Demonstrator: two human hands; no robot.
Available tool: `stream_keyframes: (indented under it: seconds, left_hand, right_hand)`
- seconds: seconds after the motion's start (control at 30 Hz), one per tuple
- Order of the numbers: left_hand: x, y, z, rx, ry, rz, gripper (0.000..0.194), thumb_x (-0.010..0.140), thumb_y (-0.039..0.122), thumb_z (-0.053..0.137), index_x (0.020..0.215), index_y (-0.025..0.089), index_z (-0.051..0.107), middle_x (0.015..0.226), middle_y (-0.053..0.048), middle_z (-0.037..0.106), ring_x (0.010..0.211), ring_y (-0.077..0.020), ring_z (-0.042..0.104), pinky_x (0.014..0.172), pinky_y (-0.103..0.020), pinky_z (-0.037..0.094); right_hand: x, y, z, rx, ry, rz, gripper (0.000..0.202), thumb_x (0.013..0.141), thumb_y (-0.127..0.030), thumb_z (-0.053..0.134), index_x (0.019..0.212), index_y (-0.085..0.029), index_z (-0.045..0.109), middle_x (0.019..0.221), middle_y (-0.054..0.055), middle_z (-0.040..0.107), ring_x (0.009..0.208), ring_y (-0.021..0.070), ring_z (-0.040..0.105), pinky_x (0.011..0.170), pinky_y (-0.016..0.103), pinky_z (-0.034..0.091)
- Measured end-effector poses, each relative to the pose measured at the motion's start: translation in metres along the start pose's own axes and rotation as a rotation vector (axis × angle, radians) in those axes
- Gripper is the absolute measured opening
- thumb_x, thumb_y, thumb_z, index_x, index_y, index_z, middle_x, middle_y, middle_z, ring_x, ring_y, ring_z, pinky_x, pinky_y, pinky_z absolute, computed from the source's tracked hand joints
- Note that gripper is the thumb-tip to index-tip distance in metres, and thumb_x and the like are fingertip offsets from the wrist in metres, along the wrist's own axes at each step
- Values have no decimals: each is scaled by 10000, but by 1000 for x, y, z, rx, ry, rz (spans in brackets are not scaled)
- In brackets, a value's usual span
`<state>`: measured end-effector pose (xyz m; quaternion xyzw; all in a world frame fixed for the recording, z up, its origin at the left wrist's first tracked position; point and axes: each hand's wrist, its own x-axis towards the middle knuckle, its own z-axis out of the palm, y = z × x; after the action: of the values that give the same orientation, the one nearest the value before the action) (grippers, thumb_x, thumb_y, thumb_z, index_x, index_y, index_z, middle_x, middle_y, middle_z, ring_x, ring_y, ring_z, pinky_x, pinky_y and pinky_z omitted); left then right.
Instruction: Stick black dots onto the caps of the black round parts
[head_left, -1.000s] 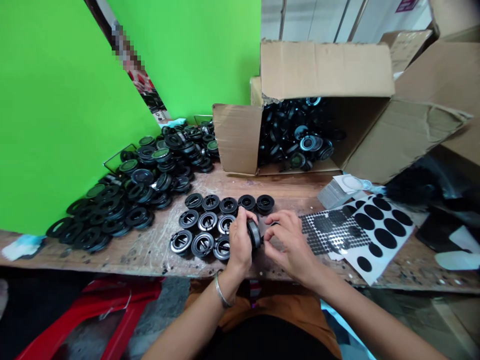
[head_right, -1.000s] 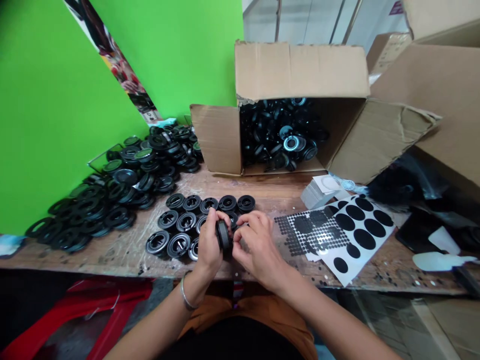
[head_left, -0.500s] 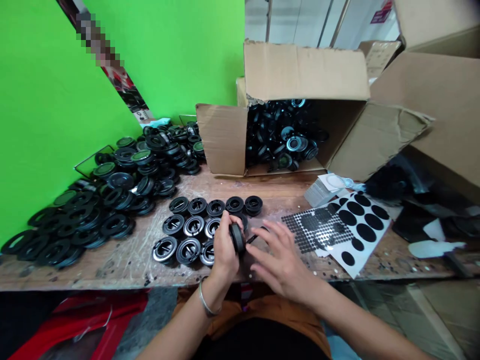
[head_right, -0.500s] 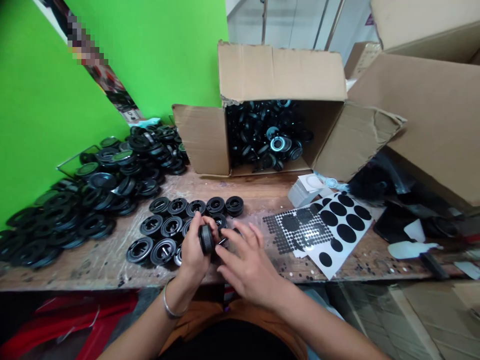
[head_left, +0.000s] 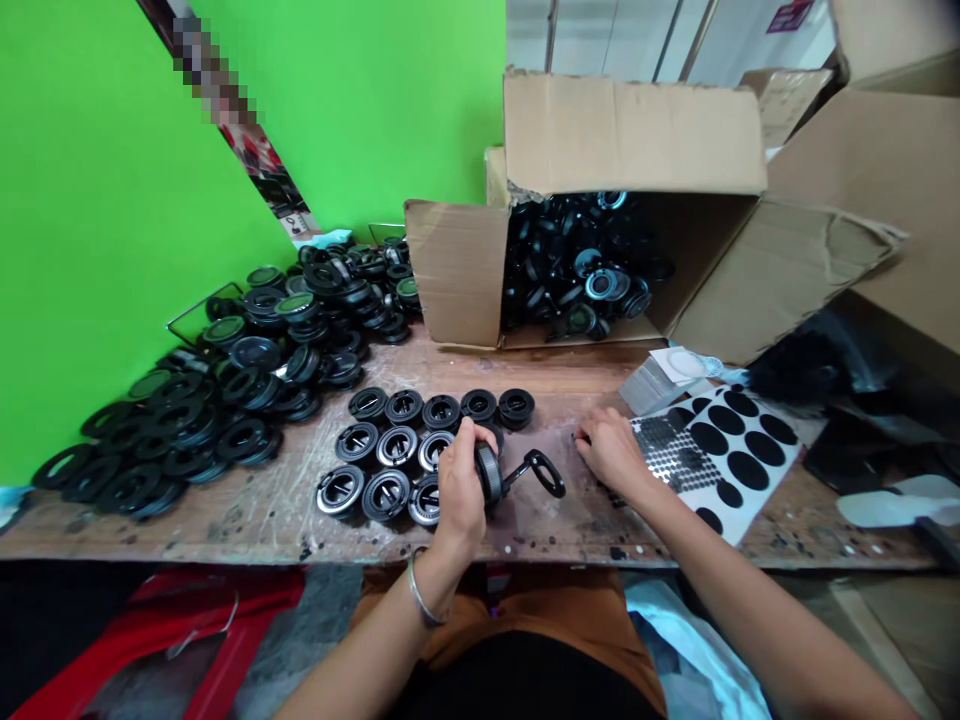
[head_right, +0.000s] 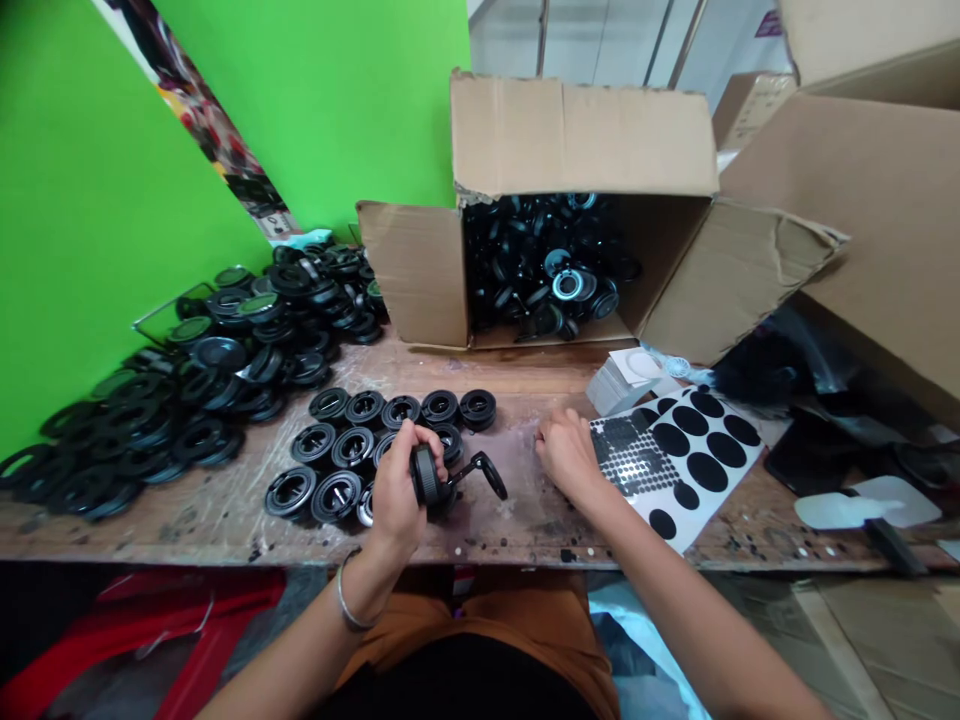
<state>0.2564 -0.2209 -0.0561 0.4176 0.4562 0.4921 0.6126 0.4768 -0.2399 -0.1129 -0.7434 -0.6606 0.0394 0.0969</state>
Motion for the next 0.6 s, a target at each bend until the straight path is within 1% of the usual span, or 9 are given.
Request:
stream_keyframes:
  seconds: [0.17, 0.3, 0.37, 0.43, 0.53, 0.57, 0.6]
  left_hand:
    - [2, -1, 1, 13, -3, 13, 482, 910, 563, 447, 636, 180, 548, 565, 21, 481, 484, -96, 435, 473, -203, 349]
    - [2, 1, 1, 29, 6, 32, 475, 918, 550, 434, 635, 184, 541, 564, 22, 479, 485, -101, 437, 475, -213, 342]
    - [1, 1, 0, 45, 8, 47, 473, 924, 544, 423, 635, 187, 538, 559, 24, 474, 484, -104, 432, 475, -219, 334]
    - [1, 1, -2, 65, 10, 58, 472, 929, 539, 415, 636, 190, 536, 554, 29, 459, 485, -104, 416, 481, -222, 325]
    - [1, -1, -2, 105, 12, 82, 465, 938, 523, 415, 633, 191, 529, 568, 32, 449, 511, -103, 396, 513, -223, 326]
    - [1, -2, -2, 124, 9, 93, 461, 943, 515, 412, 634, 192, 528, 580, 30, 454, 528, -104, 399, 531, -224, 331]
    - [1, -2, -1, 144, 7, 106, 459, 948, 508, 407, 637, 192, 527, 593, 27, 464, 547, -107, 406, 549, -227, 336]
  right_hand:
    - [5, -4, 1, -44, -3, -7, 122, 805, -152, 569, 719, -172, 654, 876, 94, 646, 880, 250, 490, 713, 347, 277]
    - [1, -10, 1, -65, 44, -5, 110, 808, -139, 559, 733, -146, 640, 894, 122, 639, 897, 261, 489, 735, 360, 304]
    - [-5, -15, -5, -61, 81, -1, 112, 828, -150, 551, 744, -149, 625, 884, 114, 630, 907, 263, 491, 762, 370, 332]
    - [-13, -23, -17, 50, 206, -44, 97, 842, -160, 552, 758, -162, 602, 876, 89, 613, 913, 248, 499, 797, 371, 368]
    - [-26, -43, -39, 354, 451, -244, 77, 824, -134, 579, 768, -185, 566, 916, 60, 591, 941, 219, 514, 860, 367, 411]
    - [-30, -50, -45, 417, 498, -319, 88, 819, -120, 588, 772, -190, 562, 941, 58, 589, 966, 220, 513, 882, 375, 414]
    - [-33, -57, -50, 432, 514, -375, 97, 819, -109, 592, 783, -193, 562, 970, 58, 591, 999, 227, 506, 905, 390, 410]
